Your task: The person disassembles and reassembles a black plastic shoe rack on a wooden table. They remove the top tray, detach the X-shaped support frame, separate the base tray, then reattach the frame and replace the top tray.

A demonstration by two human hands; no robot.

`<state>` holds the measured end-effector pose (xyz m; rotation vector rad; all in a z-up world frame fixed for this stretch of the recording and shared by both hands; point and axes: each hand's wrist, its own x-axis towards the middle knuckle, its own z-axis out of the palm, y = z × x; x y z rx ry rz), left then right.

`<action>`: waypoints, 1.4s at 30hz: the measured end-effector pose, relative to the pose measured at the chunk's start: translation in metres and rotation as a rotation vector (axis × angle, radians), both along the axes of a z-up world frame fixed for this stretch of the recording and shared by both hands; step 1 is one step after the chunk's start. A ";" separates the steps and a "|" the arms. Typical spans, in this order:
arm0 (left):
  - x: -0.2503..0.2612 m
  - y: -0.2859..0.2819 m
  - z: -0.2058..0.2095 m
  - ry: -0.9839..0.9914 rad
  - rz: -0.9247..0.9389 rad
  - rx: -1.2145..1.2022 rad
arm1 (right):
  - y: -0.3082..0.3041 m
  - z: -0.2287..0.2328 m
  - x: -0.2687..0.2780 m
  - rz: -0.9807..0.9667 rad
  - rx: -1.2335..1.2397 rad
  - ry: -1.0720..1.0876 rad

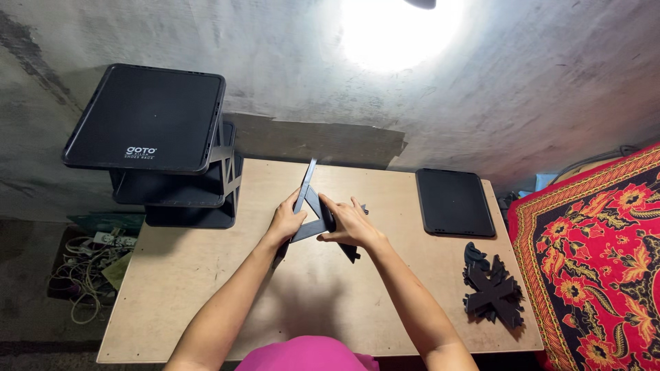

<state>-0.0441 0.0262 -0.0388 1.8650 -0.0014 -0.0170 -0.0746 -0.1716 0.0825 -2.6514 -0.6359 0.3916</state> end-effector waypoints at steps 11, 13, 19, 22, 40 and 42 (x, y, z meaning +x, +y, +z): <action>0.009 -0.002 0.024 0.050 -0.031 0.280 | -0.007 -0.039 0.010 0.045 0.133 -0.112; 0.006 -0.002 0.031 0.103 -0.018 0.275 | -0.006 -0.034 0.010 0.074 0.186 -0.140; -0.002 -0.014 0.042 0.111 0.024 0.281 | 0.002 -0.015 -0.001 -0.107 -0.091 0.062; 0.000 -0.013 0.045 0.152 -0.018 0.266 | -0.005 -0.011 0.001 -0.078 -0.030 0.082; 0.003 -0.010 0.033 0.072 -0.039 0.272 | -0.005 -0.003 -0.007 -0.114 -0.061 0.073; 0.002 -0.012 0.031 0.032 -0.058 0.316 | -0.003 -0.002 -0.007 -0.137 -0.111 0.110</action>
